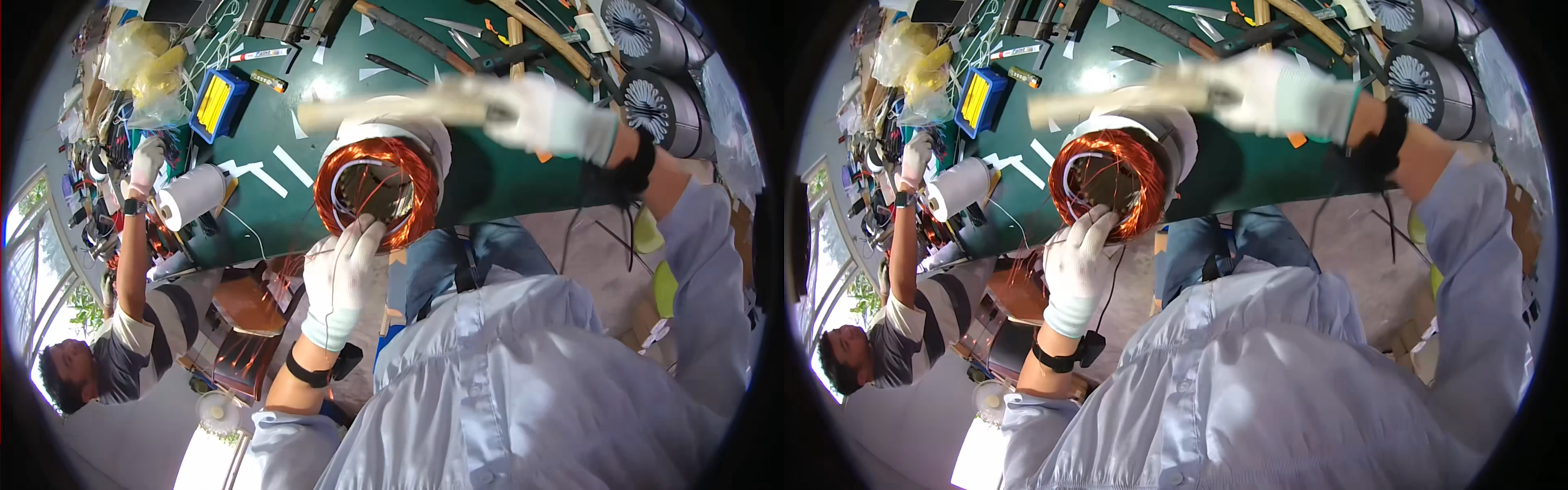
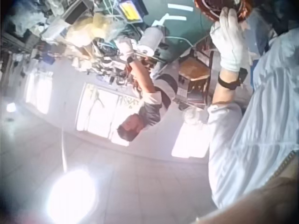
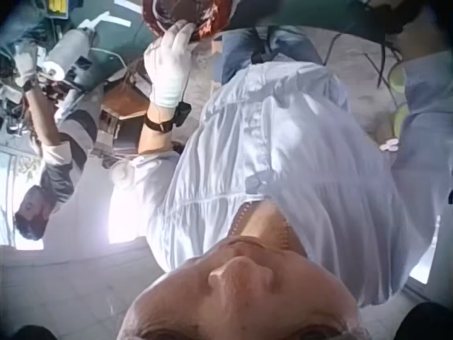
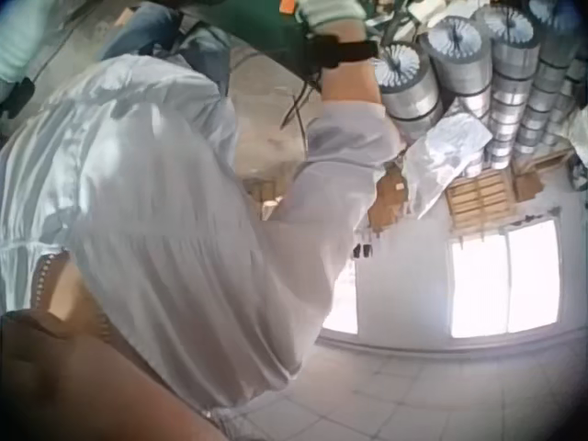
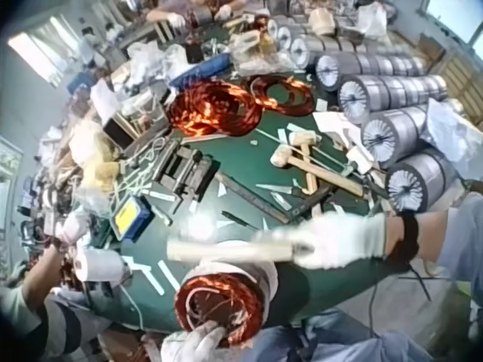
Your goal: Winding copper wire into a motor stator and securing it with ties and insulation.
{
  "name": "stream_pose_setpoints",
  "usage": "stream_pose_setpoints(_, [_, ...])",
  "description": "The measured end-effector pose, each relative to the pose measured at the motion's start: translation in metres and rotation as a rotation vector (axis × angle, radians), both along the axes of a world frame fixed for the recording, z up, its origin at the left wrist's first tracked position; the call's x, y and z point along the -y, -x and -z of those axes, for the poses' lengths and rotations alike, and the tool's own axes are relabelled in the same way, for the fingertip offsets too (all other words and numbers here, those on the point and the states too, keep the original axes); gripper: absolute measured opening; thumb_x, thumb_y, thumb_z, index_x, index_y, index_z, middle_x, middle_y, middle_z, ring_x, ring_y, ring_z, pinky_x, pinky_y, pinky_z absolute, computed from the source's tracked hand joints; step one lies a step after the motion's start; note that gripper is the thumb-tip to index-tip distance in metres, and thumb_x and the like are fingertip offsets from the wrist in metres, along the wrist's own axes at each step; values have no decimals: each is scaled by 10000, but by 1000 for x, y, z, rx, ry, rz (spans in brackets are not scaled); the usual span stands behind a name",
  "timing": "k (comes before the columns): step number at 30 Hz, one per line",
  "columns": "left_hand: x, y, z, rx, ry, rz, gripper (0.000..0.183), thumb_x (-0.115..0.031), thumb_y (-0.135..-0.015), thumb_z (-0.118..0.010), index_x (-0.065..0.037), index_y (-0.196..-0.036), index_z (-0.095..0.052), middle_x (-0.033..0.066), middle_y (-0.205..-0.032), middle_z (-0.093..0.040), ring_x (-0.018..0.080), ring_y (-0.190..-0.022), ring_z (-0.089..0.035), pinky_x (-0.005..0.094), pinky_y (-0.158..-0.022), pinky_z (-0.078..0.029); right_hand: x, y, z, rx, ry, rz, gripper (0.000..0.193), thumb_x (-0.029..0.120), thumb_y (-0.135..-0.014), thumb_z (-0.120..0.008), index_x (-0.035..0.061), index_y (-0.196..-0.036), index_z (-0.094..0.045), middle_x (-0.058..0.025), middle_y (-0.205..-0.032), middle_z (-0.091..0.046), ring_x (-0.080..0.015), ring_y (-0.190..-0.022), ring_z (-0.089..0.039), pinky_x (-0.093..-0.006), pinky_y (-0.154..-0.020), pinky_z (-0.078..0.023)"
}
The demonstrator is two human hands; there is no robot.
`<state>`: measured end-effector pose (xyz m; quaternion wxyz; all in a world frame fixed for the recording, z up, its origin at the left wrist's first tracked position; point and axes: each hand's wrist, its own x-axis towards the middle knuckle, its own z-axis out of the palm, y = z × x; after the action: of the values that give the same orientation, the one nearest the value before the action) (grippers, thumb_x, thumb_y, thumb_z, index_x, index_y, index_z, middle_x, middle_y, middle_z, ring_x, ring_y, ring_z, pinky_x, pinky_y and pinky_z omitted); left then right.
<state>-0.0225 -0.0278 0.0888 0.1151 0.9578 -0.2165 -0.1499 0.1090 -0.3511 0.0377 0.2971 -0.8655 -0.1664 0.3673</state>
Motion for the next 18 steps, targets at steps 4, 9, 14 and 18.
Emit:
stream_pose_setpoints(4, [9, 4, 7, 18, 46, -13, 414, -111, -727, -785, -106, -1134, -707, 54, -1165, -732, 266, -926, -725, 383, -801, -572, 19, -19, 20, -56, -240, 707, 651, 168, -897, -666, 70, -1507, -463, -39, -913, -711, -160, -727, -668, -323, -718, -558])
stream_pose_setpoints(9, [19, -2, -28, -194, -5, -96, 498, -138, -792, -802, -109, -1266, -650, 97, -1310, -660, 297, -1020, -722, 386, -819, -584, 7, -9, 32, 195, -235, -61, 536, 210, -907, -658, 127, -1427, -556, -133, -834, -692, -227, -708, -695, -334, -687, -567])
stream_pose_setpoints(14, [-4, -23, -34, -14, -63, 89, 415, -173, -789, -793, -130, -1186, -684, 57, -1286, -677, 280, -1026, -693, 413, -892, -524, 6, -31, 2, 32, -311, 227, 558, 172, -879, -622, 121, -1429, -544, -185, -889, -703, -270, -753, -723, -379, -721, -579])
stream_pose_setpoints(18, [-25, -24, -14, -49, -49, 154, 349, -150, -770, -785, -126, -1108, -700, 41, -1209, -708, 275, -989, -696, 402, -851, -525, -25, -51, 11, 307, -337, -248, 616, 184, -892, -608, 155, -1497, -495, -154, -884, -726, -189, -661, -711, -324, -598, -574])
